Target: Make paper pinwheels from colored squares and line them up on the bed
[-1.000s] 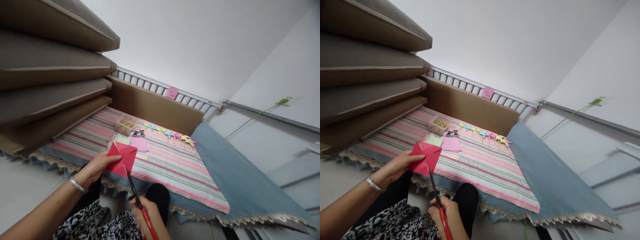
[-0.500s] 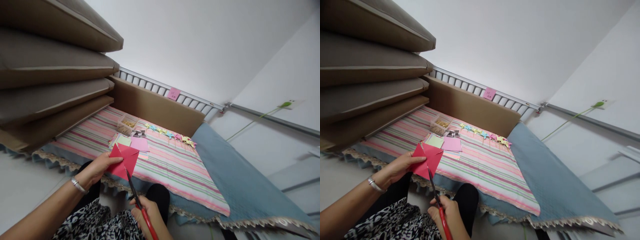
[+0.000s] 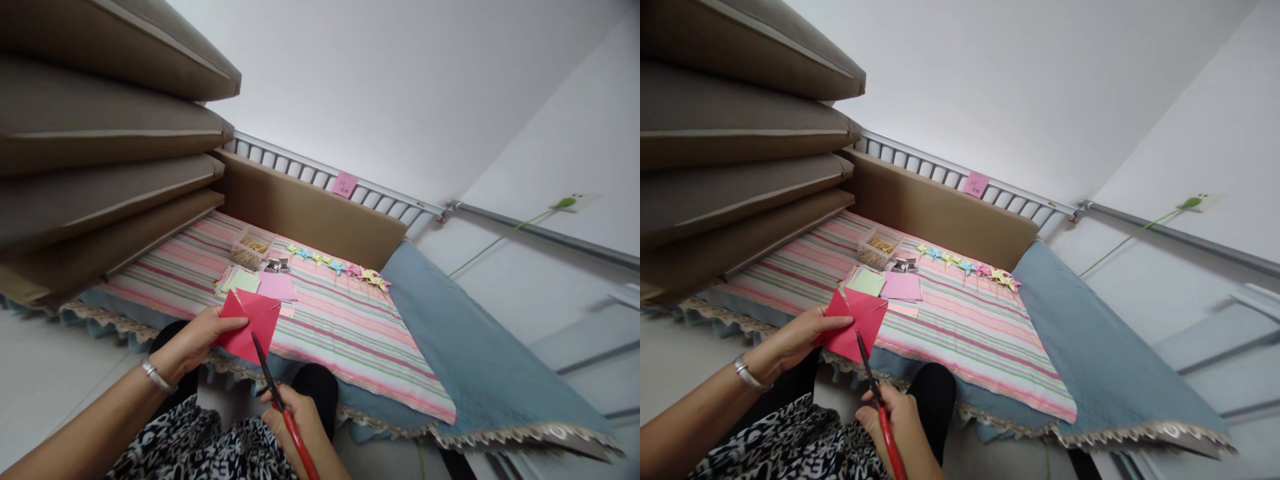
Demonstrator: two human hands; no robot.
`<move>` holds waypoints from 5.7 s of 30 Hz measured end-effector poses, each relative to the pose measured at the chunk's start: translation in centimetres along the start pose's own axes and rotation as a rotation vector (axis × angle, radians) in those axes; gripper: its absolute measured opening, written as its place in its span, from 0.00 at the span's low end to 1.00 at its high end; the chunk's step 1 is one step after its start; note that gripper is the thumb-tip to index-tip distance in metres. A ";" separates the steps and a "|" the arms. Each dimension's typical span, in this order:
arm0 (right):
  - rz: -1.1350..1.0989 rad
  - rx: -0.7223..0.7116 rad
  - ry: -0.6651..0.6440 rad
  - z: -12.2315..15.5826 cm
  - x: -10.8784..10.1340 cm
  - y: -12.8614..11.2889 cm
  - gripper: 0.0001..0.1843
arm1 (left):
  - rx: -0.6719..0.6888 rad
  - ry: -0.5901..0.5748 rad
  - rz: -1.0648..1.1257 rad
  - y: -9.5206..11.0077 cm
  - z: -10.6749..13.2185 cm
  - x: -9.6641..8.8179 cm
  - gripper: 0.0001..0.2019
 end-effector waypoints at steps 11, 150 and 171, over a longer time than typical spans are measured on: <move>0.034 -0.059 0.032 -0.3 -0.2 0.1 0.08 | -0.008 0.027 -0.028 0.0 0.2 0.3 0.13; -0.346 -0.046 0.289 -6.7 -2.9 -0.9 0.27 | 0.001 0.206 0.202 -3.0 -2.8 1.8 0.17; -0.343 0.188 0.032 -0.8 1.4 -1.7 0.27 | 0.117 0.353 0.467 -1.8 -2.9 2.4 0.10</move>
Point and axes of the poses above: each hand's wrist, its own z-axis away from the middle knuckle, its own x-axis out of the palm, y = z × x, the point moved 3 cm from there along -z, towards the middle knuckle, and after that the axes turned 15 degrees about y, right-handed, at the moved point
